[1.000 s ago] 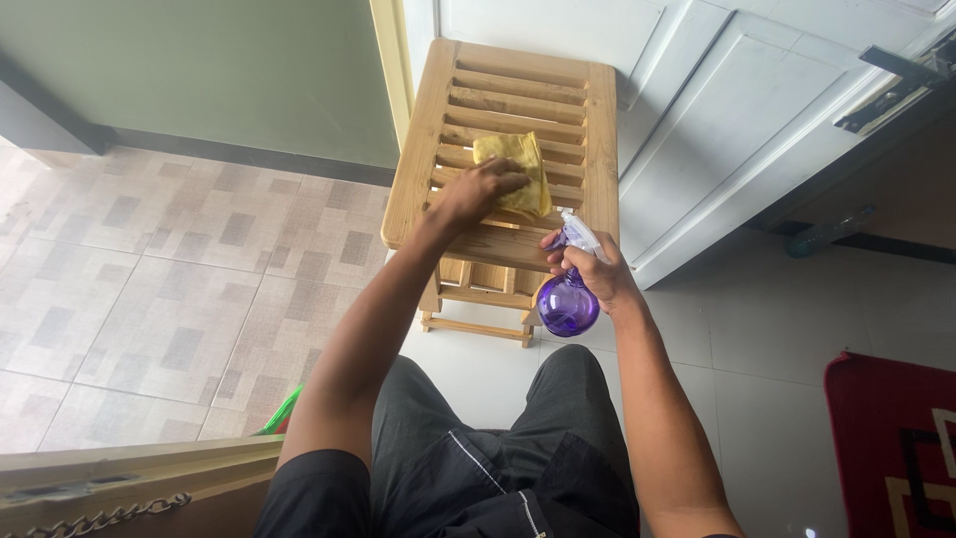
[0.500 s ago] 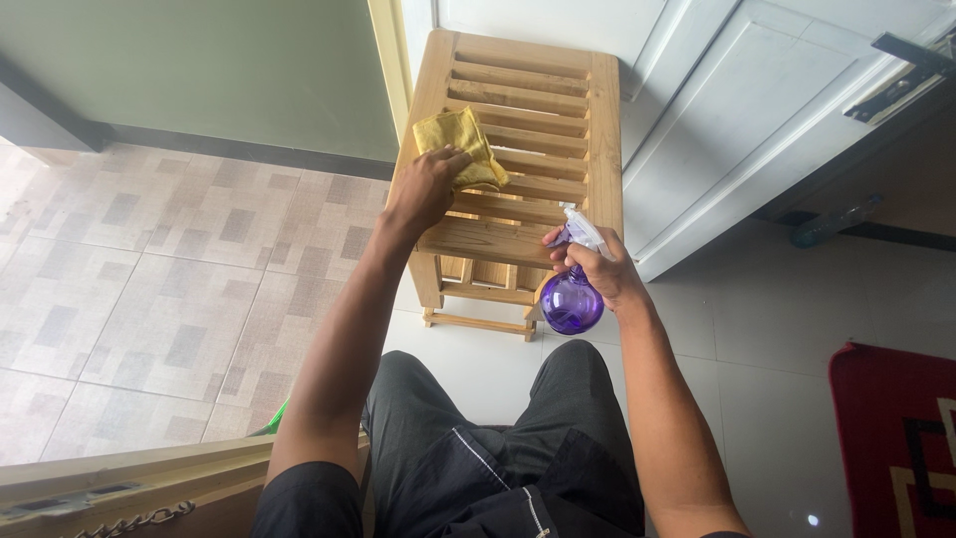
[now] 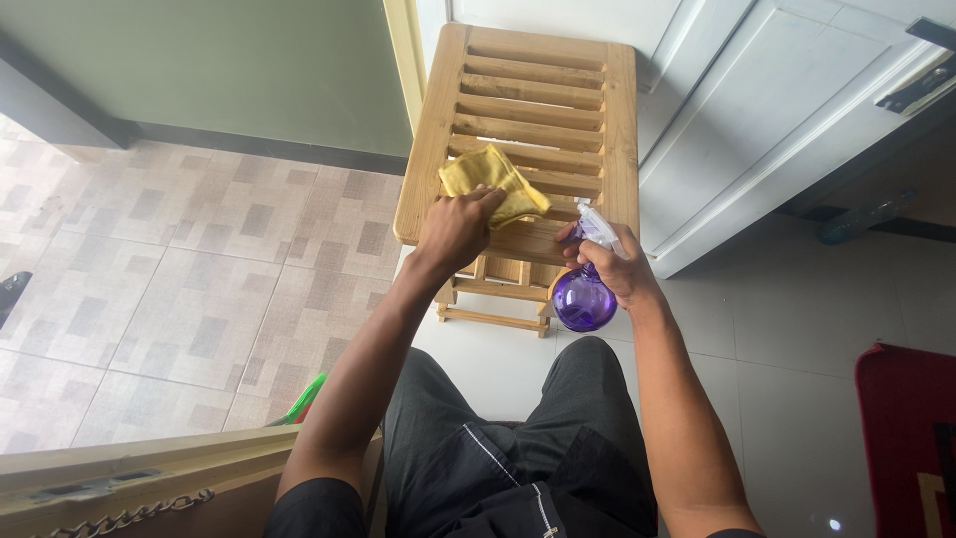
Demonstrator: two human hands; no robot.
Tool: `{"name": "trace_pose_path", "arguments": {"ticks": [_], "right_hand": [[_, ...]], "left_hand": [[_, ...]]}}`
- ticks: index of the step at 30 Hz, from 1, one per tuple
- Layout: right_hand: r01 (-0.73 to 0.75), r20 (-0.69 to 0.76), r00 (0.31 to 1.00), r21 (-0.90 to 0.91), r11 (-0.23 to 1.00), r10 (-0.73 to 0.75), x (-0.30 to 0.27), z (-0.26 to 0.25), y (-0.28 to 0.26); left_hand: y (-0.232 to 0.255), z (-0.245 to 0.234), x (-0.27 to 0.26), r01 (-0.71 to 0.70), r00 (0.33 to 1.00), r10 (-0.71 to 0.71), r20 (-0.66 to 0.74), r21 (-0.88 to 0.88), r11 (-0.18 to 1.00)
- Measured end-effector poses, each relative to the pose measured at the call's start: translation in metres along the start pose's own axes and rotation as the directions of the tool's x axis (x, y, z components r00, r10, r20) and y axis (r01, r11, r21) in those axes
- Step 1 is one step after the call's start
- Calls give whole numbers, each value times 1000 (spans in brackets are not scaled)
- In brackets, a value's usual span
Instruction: The person wipes down a wooden stool with a cloth and a spray bottle, applying cleaning liquid and rubbing the slats and legs.
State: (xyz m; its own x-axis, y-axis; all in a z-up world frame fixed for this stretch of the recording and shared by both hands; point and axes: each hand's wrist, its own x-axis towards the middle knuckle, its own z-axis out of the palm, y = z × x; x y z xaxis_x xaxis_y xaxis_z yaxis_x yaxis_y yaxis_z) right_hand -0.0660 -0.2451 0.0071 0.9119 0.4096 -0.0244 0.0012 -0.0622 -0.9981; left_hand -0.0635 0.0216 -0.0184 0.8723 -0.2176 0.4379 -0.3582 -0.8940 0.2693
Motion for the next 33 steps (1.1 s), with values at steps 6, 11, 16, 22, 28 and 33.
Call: {"name": "trace_pose_path", "arguments": {"ticks": [6,11,16,22,28,33], "right_hand": [[7,14,1000,16,1000,-8,1,-1,0],[0,4,1000,-9,1000,0,2,-1,4],[11,-6,1000,7,1000,-11,-1,2,1],[9,-33,999,7,1000,-9,0,2,6],[8,-90,996,-22,1000,-10,3,3,8],[35,-26,999,1,999,-35,-1,6,-5]], "left_hand": [[28,-13,2,-78,997,82,9,-224,971],[17,9,-2,-91,979,-17,-203,-509,856],[8,20,-5,31,806,-389,-446,-624,781],[19,-2,-15,6,710,-448,-543,-632,775],[17,-1,-12,26,761,-412,-501,-612,791],[12,11,9,36,939,-211,-273,-530,847]]}}
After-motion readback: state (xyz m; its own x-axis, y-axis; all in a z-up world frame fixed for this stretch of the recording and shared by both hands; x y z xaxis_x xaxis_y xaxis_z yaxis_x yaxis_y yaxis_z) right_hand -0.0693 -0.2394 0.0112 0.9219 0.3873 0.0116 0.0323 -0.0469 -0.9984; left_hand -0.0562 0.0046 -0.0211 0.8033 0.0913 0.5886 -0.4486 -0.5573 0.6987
